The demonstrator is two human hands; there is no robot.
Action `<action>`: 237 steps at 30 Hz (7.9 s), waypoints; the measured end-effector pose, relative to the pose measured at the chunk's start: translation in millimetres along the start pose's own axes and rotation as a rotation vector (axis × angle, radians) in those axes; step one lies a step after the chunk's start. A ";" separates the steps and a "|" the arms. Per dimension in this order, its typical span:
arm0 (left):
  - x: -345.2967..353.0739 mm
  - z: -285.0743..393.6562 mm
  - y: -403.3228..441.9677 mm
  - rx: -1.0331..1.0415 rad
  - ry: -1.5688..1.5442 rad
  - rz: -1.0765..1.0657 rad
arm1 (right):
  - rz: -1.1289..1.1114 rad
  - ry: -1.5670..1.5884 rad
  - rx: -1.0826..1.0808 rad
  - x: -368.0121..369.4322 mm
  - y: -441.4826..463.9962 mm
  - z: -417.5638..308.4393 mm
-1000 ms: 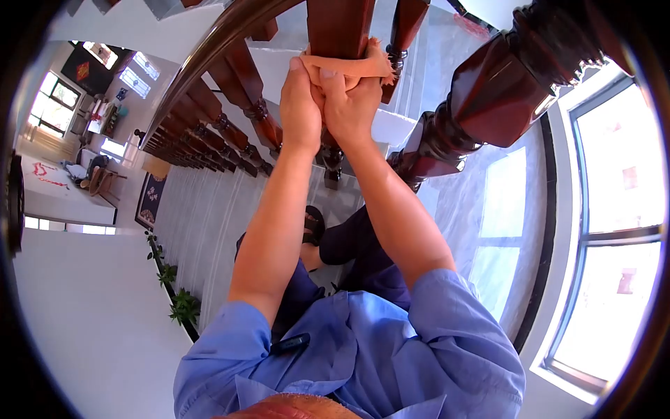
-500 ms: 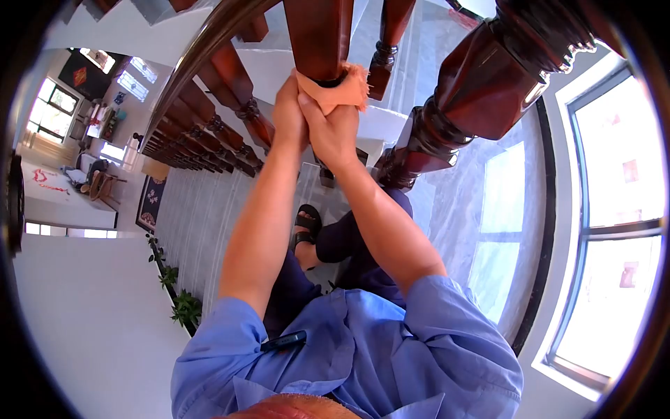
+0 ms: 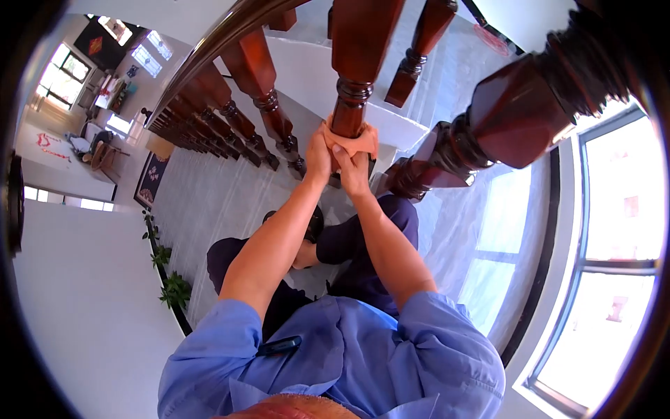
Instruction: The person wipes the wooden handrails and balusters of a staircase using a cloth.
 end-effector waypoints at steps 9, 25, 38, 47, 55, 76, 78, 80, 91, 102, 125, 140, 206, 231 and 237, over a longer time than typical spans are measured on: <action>4.1 -20.7 -29.5 -0.074 -0.027 0.064 | 0.009 0.457 0.265 -21.9 6.2 69.8; -5.2 -42.4 -25.0 -0.025 -0.104 0.003 | 0.142 -0.201 0.069 -16.4 -33.0 104.0; -89.7 -167.0 -62.4 -0.442 -0.054 0.328 | -0.009 -0.328 0.513 -42.8 -53.1 284.6; -105.5 -195.5 -85.6 -0.511 -0.042 0.347 | -0.047 -0.203 0.727 -31.4 -58.2 267.1; -53.9 -109.5 -34.2 -0.171 -0.345 0.142 | 0.224 0.058 0.365 -7.7 -37.6 84.9; 138.0 244.7 14.8 0.509 0.014 0.119 | 0.251 -0.421 -0.607 -9.6 74.9 -259.9; 148.8 264.3 22.6 0.564 0.067 0.088 | 0.213 -0.291 -0.602 -8.9 99.1 -270.3; 152.1 270.6 34.8 0.506 0.083 0.105 | 0.170 -0.160 -0.598 -1.5 110.0 -277.6; 97.1 162.9 41.9 0.130 0.061 0.050 | 0.337 -0.413 -0.542 1.3 77.2 -195.4; 93.1 96.8 7.4 0.162 -0.114 -0.285 | 0.094 -0.204 -0.132 -13.0 28.6 -42.7; 244.8 126.4 -38.8 0.266 0.171 -0.049 | 0.871 -0.700 -0.169 -185.8 -92.7 -245.2; 279.4 120.2 -90.9 0.635 0.541 -0.241 | 0.550 0.234 0.324 -207.8 -5.0 -184.0; 378.3 291.1 -70.4 1.261 0.952 -0.017 | 0.177 -0.198 -0.008 -204.7 83.6 -349.8; 238.5 107.2 -64.6 0.446 0.490 -0.547 | 0.418 -0.279 -0.514 -186.8 -49.3 -180.3; 192.4 33.9 -84.7 0.187 0.167 -0.556 | 0.717 -0.395 -0.409 -186.5 -95.3 -129.3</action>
Point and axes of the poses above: each hand's wrist, its own y-axis towards the middle knuckle, its own x-axis out of the palm, z = x × y, the point moved 8 cm from there along y, towards the middle knuckle, and after that the axes turned 8 degrees about -z, right-handed, at the moved point
